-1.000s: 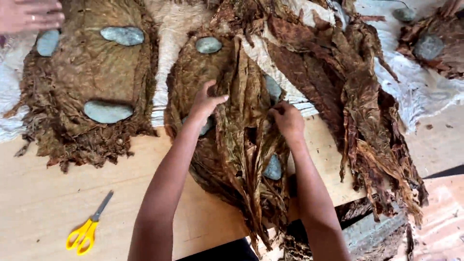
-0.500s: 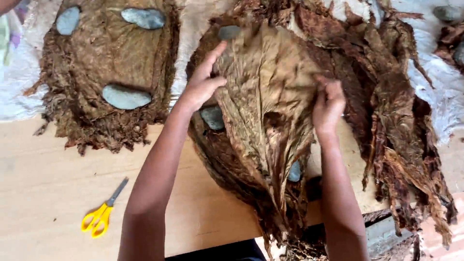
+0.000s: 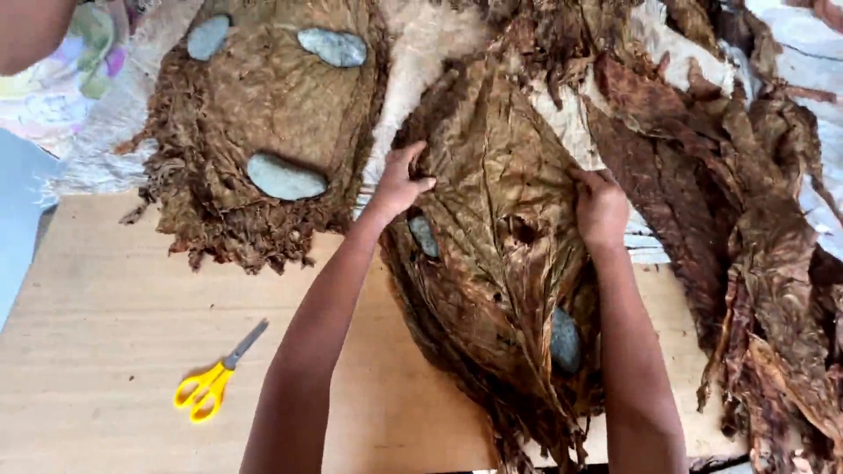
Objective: Smoothing out large dried tobacco leaves on a table and weighing them down with stones
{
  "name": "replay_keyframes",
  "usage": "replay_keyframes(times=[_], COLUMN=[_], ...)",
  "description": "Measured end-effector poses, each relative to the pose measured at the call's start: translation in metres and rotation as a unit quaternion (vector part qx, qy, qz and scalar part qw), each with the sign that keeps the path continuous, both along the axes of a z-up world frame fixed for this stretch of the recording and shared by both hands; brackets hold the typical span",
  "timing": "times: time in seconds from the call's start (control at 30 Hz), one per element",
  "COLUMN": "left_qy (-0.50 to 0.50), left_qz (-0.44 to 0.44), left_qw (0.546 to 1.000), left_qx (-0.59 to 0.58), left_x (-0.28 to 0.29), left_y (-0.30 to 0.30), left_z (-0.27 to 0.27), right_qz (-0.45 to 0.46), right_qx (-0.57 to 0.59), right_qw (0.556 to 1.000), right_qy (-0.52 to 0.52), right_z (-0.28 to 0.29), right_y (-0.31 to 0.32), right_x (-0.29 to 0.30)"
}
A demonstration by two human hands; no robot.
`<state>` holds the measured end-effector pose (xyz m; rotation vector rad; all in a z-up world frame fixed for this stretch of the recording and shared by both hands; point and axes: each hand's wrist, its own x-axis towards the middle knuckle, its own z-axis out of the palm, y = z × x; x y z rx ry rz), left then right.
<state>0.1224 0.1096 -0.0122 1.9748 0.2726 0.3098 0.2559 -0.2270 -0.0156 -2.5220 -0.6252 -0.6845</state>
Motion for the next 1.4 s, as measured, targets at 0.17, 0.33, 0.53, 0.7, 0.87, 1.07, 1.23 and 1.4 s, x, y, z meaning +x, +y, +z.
replay_keyframes(times=[0.17,0.33,0.53,0.7,0.87,1.07,1.23,1.4], left_qy=[0.007,-0.042,-0.037,0.086,0.117,0.023,-0.039,-0.063], left_qz=[0.025,0.044,0.017,-0.023,-0.068,-0.054,-0.014,-0.080], left_qw=[0.997,0.983,0.981,0.996,0.987,0.998,0.991,0.951], left_qx=[-0.072,-0.170,-0.192,0.005,0.088,-0.028,-0.127,-0.290], left_x=[-0.027,-0.037,-0.067,-0.086,-0.101,-0.124,-0.129,-0.133], left_y=[-0.023,-0.042,-0.083,-0.116,-0.132,-0.129,-0.115,-0.108], left_z=[0.043,0.045,0.046,0.051,0.047,0.062,0.041,0.026], right_qz=[0.010,0.106,0.003,-0.022,0.004,-0.005,0.029,0.065], right_qx=[0.073,0.221,0.123,-0.048,0.232,0.463,0.519,0.441], right_qw=[0.997,0.951,0.898,0.926,0.908,0.843,0.823,0.863], right_qy=[0.010,0.187,0.422,0.375,0.348,0.273,0.230,0.240], right_z=[0.022,0.049,0.062,0.064,0.036,-0.003,-0.012,0.041], right_y=[-0.006,-0.022,-0.031,-0.016,-0.028,-0.048,-0.047,-0.034], right_x=[-0.021,-0.094,-0.166,-0.197,-0.179,-0.156,-0.153,-0.194])
